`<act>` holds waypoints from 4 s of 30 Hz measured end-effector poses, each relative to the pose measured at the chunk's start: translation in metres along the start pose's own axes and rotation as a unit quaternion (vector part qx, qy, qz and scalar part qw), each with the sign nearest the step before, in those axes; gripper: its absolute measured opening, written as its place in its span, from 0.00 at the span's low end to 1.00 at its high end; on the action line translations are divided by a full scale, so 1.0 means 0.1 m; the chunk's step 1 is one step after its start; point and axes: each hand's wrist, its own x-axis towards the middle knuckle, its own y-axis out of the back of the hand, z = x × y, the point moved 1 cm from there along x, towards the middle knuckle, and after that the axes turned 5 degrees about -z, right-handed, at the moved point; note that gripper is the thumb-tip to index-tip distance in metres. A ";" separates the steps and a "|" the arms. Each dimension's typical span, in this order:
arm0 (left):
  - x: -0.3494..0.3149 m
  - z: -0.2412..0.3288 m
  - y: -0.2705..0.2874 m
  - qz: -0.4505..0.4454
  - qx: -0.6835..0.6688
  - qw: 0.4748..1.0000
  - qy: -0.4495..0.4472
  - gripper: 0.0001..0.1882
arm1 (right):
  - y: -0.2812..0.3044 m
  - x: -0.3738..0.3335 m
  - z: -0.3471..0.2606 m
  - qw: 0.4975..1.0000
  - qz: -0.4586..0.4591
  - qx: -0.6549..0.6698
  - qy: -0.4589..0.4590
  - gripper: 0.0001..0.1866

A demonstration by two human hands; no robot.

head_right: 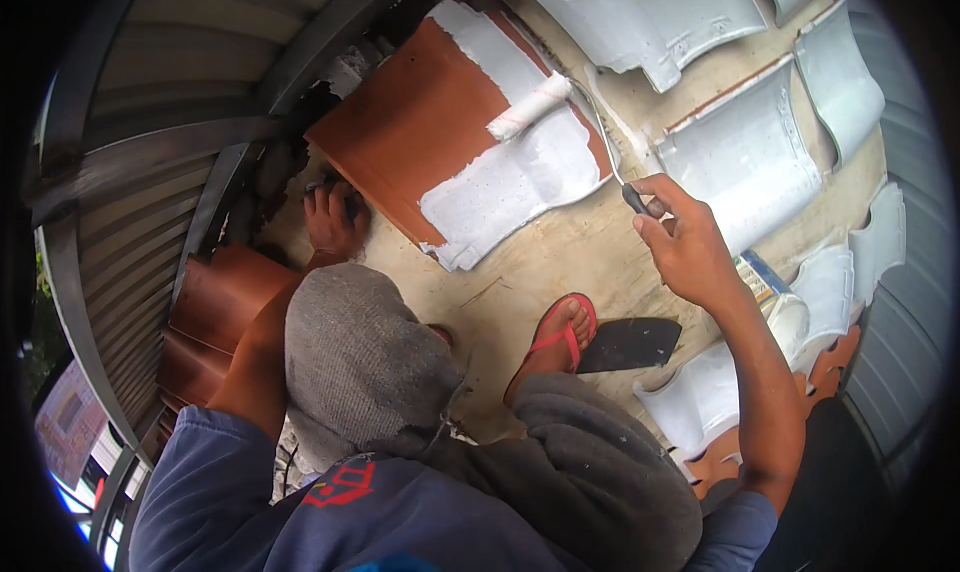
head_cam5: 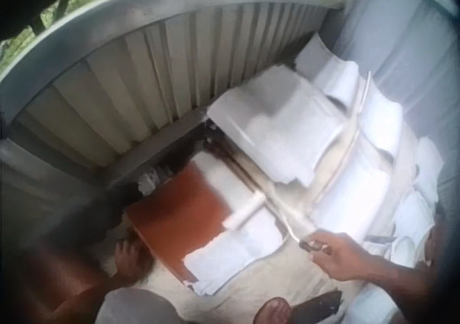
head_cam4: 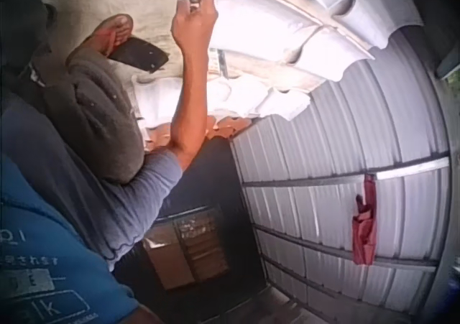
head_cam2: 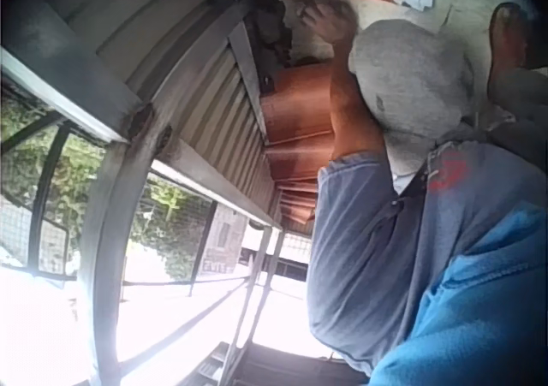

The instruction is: The person applies white paint to several terracotta roof tiles using a small roller, dips the roller into a paint bucket, and wipes the edges of the tiles with a cloth.

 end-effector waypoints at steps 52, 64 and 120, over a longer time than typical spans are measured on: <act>0.05 0.02 0.01 -0.007 0.013 0.999 -0.031 0.24 | 0.32 0.06 1.03 0.987 -0.067 0.139 -0.037 0.13; 0.10 0.09 0.00 -0.001 0.033 0.998 -0.050 0.23 | 0.48 -0.48 1.35 0.983 -0.050 0.151 -0.092 0.14; 0.55 0.29 0.35 -0.146 -0.376 0.846 0.349 0.16 | 0.25 0.69 0.10 0.980 -0.020 0.151 0.125 0.17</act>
